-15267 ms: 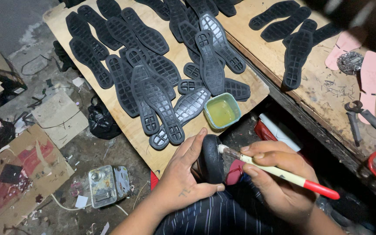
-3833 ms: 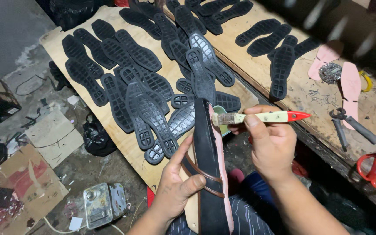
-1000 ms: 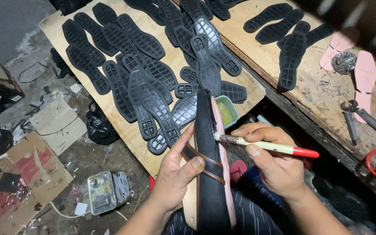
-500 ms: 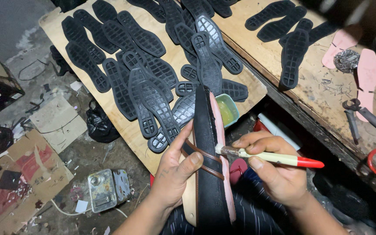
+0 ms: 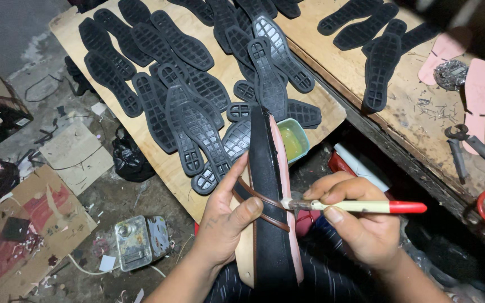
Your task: The person holds a shoe upper in one hand and uses a brush to apply glue from a small container onto the edge of the shoe upper, rotating the shoe to coat different sections of the edge. Many rubber soles lie on the workbench around them.
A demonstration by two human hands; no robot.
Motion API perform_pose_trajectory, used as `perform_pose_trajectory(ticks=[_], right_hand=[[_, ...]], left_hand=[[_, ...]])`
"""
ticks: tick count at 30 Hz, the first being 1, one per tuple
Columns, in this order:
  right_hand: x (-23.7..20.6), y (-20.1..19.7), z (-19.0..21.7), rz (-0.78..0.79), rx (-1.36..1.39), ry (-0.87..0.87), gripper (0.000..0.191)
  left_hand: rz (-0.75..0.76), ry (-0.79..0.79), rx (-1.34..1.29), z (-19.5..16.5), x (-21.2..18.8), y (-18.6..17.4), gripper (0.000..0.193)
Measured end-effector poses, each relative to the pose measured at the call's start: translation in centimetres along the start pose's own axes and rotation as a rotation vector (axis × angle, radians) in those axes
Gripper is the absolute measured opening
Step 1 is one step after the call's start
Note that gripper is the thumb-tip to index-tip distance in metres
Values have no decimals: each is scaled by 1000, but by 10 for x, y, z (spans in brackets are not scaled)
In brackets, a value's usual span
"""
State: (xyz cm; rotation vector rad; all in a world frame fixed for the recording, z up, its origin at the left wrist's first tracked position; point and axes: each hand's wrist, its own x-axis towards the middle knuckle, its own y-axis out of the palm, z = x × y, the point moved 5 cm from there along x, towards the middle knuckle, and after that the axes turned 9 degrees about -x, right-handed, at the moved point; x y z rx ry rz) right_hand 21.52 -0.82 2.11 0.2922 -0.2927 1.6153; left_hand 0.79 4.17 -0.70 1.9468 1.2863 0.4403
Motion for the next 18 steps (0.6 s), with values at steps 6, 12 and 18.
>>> perform_pose_trajectory(ticks=[6, 12, 18], right_hand=[[10, -3, 3, -24, -13, 9, 15], [25, -1, 10, -56, -8, -80, 17], [42, -2, 14, -94, -24, -102, 18]], left_hand=[[63, -2, 74, -3, 0, 3, 101], [96, 73, 218, -8, 0, 3, 99], [97, 109, 328, -11, -1, 1, 100]])
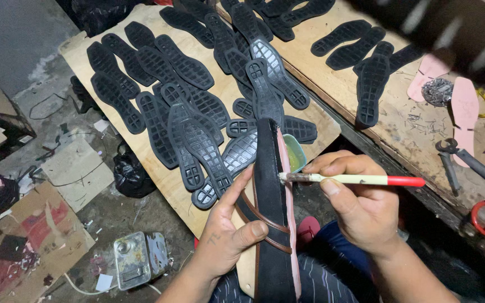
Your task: The person holds a shoe upper in one hand and uses a brush to apply glue from a small container onto the edge of the shoe upper, rotating the shoe to coat different sections of the edge. Many rubber soles lie on the workbench around them.
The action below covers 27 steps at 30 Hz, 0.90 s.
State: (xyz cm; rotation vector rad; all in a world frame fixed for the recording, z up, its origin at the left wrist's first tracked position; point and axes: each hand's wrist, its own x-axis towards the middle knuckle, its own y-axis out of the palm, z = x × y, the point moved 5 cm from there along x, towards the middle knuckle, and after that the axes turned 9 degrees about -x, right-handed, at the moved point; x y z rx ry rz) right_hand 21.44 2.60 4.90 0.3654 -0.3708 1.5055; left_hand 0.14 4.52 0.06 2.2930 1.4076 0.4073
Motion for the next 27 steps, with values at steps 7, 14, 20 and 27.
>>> perform_pose_trajectory(ticks=[7, 14, 20, 27], right_hand=[[23, 3, -4, -15, -56, -1, 17], [39, -13, -45, -154, -173, 53, 17], [52, -27, -116, 28, -954, -8, 16], [45, -17, -154, 119, -1228, -17, 23]], left_hand=[[23, -3, -45, 3, 1, -5, 102], [-73, -49, -187, 18, -1, -14, 98], [-139, -86, -575, 17, -6, -27, 87], [-141, -127, -734, 23, -13, -39, 74]])
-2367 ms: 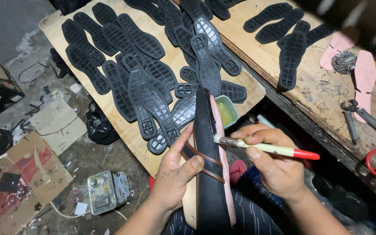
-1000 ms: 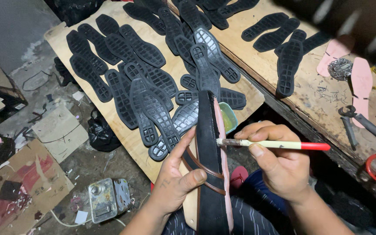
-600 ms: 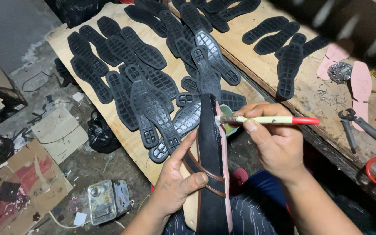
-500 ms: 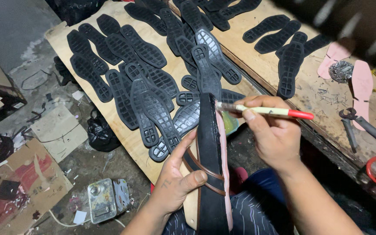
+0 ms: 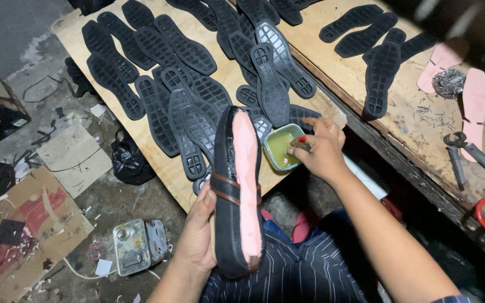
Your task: The person holds a shoe upper in one hand and uses a brush to apply glue from a small container onto the edge of the shoe upper, rotating the shoe to coat different sections of the edge. Many rubber soles lie on the workbench around them.
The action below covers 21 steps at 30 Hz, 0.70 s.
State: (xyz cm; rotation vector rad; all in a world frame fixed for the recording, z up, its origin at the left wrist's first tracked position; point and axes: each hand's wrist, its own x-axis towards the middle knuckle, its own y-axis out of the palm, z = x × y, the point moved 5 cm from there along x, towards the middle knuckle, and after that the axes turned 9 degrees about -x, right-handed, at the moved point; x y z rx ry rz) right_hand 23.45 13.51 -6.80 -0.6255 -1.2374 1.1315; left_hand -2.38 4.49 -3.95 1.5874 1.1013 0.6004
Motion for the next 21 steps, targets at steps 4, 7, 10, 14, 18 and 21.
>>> perform_pose_trajectory(ticks=[4, 7, 10, 14, 18, 21], right_hand=[[-9, -33, 3, -165, 227, 13, 16], [-24, -50, 3, -155, 334, 30, 20], [-35, -35, -12, 296, 306, 402, 23], [-44, -47, -8, 245, 1107, 630, 21], [-58, -89, 21, 125, 1362, 421, 21], [-62, -107, 45, 144, 1398, 281, 23]], left_hand=[[-111, -40, -93, -1, -4, -13, 83], [-114, 3, 8, -3, -3, -13, 82], [-39, 29, 68, -4, 3, -4, 79], [-79, -4, 101, 3, 8, 4, 74], [-27, -38, 127, 16, 12, 16, 71], [-23, -72, 149, 23, 12, 24, 70]])
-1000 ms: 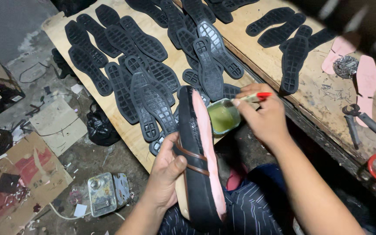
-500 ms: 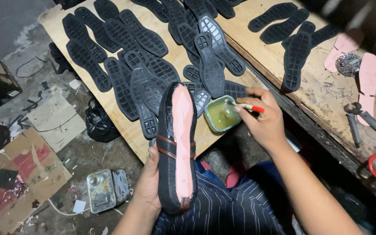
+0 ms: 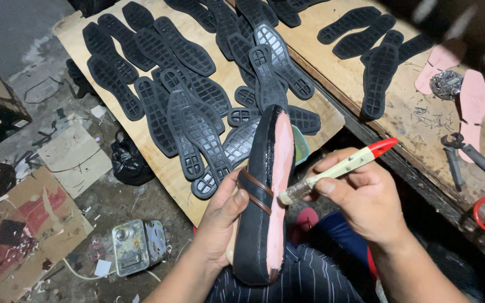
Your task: The person holds a shoe upper in one hand and uses a brush to apply glue from a small container onto the edge of the shoe upper, rotating the shoe to coat different sections of the edge. Many rubber soles lie on the workbench around them.
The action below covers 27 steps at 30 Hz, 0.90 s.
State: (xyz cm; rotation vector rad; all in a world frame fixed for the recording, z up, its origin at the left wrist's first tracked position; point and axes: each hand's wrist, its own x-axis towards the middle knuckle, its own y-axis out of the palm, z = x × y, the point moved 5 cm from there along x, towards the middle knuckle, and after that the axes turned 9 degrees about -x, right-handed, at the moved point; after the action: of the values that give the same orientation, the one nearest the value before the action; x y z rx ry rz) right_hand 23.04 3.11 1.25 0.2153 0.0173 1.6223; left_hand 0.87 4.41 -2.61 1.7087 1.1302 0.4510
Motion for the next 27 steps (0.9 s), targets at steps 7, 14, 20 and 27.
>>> perform_pose_trajectory(ticks=[7, 14, 20, 27], right_hand=[[-5, 18, 21, 10, -109, -99, 21], [-19, 23, 41, 91, -397, -215, 18], [-19, 20, 45, 1, -346, -260, 22], [-24, 27, 49, 21, -426, -305, 25]], left_hand=[[41, -30, 9, 1, -2, 17, 70], [-20, -2, 73, -1, -5, 13, 82], [-20, 27, 108, 2, -6, 10, 88], [-44, 19, 106, -1, -7, 11, 90]])
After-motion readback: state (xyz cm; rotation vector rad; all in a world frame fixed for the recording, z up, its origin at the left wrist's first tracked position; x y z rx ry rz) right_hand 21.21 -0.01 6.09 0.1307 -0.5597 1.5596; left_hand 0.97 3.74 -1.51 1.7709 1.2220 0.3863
